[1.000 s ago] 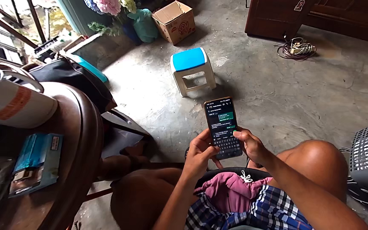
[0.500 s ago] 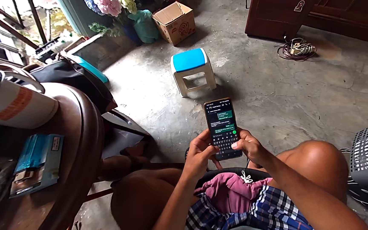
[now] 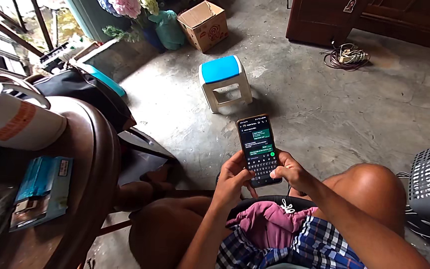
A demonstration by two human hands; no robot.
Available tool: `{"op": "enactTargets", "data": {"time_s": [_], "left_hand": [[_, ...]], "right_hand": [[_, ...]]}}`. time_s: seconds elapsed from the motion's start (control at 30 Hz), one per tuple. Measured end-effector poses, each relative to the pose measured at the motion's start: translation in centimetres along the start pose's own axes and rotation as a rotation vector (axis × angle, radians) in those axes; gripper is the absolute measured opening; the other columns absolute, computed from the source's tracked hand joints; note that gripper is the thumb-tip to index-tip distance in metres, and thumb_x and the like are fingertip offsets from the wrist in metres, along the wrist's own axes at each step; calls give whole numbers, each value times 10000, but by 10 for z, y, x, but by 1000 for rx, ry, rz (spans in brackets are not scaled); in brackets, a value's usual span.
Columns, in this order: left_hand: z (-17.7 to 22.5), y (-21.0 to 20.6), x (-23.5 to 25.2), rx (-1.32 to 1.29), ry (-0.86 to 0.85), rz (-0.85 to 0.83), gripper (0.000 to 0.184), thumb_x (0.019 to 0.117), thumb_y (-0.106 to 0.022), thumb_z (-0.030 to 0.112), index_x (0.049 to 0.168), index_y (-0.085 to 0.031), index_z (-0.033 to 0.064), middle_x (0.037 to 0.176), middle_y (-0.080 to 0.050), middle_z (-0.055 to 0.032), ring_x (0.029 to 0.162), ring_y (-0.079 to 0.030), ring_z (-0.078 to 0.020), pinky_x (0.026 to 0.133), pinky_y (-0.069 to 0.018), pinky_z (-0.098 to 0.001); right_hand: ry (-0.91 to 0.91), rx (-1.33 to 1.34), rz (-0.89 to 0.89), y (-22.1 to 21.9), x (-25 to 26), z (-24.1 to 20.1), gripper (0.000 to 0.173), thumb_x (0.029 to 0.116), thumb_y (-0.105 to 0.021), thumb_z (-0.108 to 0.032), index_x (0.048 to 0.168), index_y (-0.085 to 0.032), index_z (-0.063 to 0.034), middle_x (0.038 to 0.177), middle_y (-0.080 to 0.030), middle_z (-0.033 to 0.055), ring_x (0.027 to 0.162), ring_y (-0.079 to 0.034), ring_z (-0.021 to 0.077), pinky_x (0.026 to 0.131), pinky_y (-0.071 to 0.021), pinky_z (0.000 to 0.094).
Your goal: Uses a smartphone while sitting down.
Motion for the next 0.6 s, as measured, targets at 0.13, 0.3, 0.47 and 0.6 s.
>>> {"op": "enactTargets", "data": {"time_s": [0.13, 0.3, 0.47, 0.6], "left_hand": [[1, -1, 0, -14, -1, -30, 431, 900, -491, -90, 1327, -522, -36, 1154, -703, -186, 840, -757, -225, 493, -614, -336], [1, -1, 0, 0, -2, -38, 432, 917, -469, -93, 1341, -519, -32, 1156, -703, -181, 830, -755, -218, 493, -614, -328], [1, -2, 0, -11, -8, -43, 423, 917, -478, -86, 1335, -522, -36, 1152, -702, -187, 829, -755, -224, 492, -613, -332], [2, -2, 0, 1, 0, -26, 418, 917, -481, -90, 1328, -528, -32, 1149, -704, -184, 823, -754, -220, 489, -612, -329]], "right_hand": [[-15, -3, 34, 1, 1, -1, 454, 865, -438, 44, 1307, -526, -13, 1131, -719, 39, 1023, -704, 93, 934, -584, 311], [26, -2, -30, 1, 0, 0, 486, 856, -487, 12, 1342, -493, 0, 1178, -704, 48, 1070, -694, 112, 961, -577, 333], [15, -8, -9, 1, 1, -1, 461, 866, -460, 34, 1322, -510, -7, 1157, -712, 44, 1047, -700, 104, 945, -582, 323], [30, -50, -26, -1, 0, -3, 498, 849, -557, 12, 1343, -492, 7, 1177, -712, 56, 1055, -708, 123, 945, -597, 339]]}}
Point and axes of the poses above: each hand's wrist, its own x-axis towards the middle knuckle, its own y-axis out of the back of the hand, z = x × y, the point moved 7 cm from there along x, towards the middle knuckle
